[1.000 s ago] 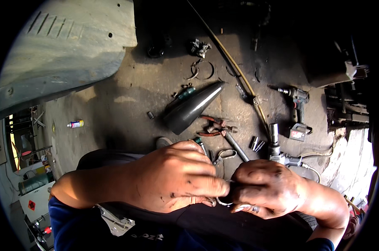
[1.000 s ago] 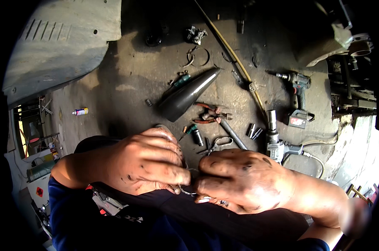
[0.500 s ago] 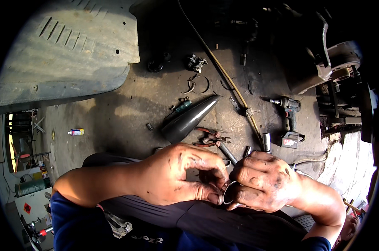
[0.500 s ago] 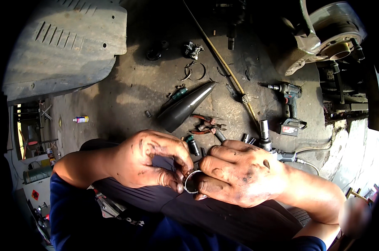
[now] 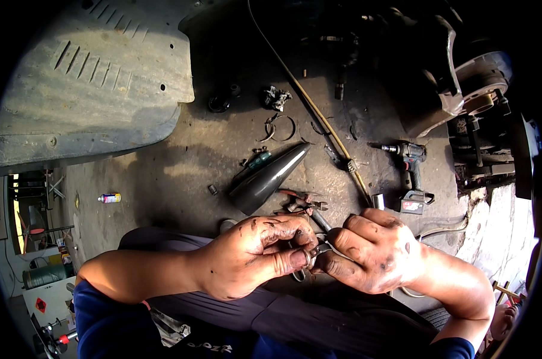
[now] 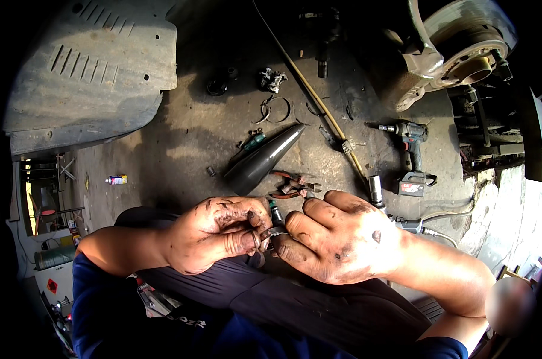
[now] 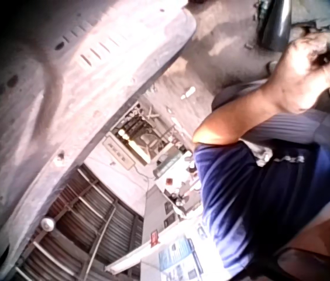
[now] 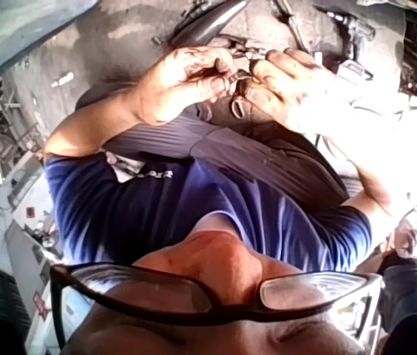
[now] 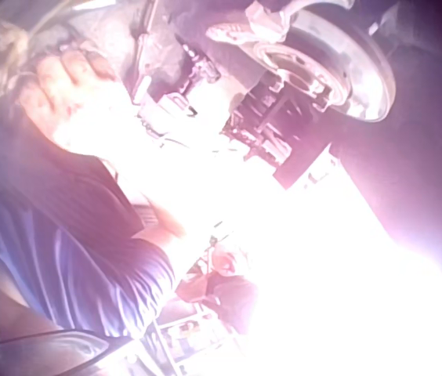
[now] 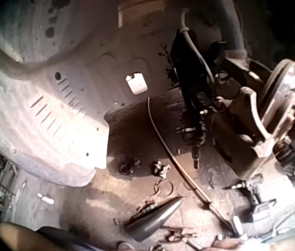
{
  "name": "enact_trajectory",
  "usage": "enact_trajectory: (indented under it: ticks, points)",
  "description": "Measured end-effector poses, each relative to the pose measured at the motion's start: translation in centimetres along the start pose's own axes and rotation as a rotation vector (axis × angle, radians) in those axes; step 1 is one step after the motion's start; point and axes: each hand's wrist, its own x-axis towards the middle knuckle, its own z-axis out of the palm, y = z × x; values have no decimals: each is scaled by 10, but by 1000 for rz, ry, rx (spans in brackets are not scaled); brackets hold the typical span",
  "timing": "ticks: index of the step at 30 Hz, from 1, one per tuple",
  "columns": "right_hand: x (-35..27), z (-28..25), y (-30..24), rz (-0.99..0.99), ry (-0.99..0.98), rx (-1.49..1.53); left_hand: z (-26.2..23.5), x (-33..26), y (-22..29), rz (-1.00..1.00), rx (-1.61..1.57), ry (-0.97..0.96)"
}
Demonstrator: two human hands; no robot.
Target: The person works under a lifted vehicle, removing and handling suspension components near the wheel hub. They use pliers and other hand tools to manipulate small metal parts and fasteners, then reposition components within the wheel well.
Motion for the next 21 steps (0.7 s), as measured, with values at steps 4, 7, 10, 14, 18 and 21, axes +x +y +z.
enact_trajectory:
  ticks: [4, 7, 10, 14, 18, 21]
  points:
    - [1, 5, 0, -18, 38, -67, 4, 0, -6, 18, -107, 70]
    - [1, 4, 1, -42, 64, -86, -1, 1, -8, 51, -1, 82]
    - [-3, 8, 1, -41, 182, -30, -7, 3, -11, 95, 108, 49]
    - [-10, 9, 4, 210, 126, 235, -2, -1, -9, -39, -89, 38]
    - [-1, 14, 2, 301, 59, 409, -4, 0, -15, -30, -157, -19]
    - [-1, 15, -1, 353, 64, 444, -3, -1, -14, -51, -228, -5]
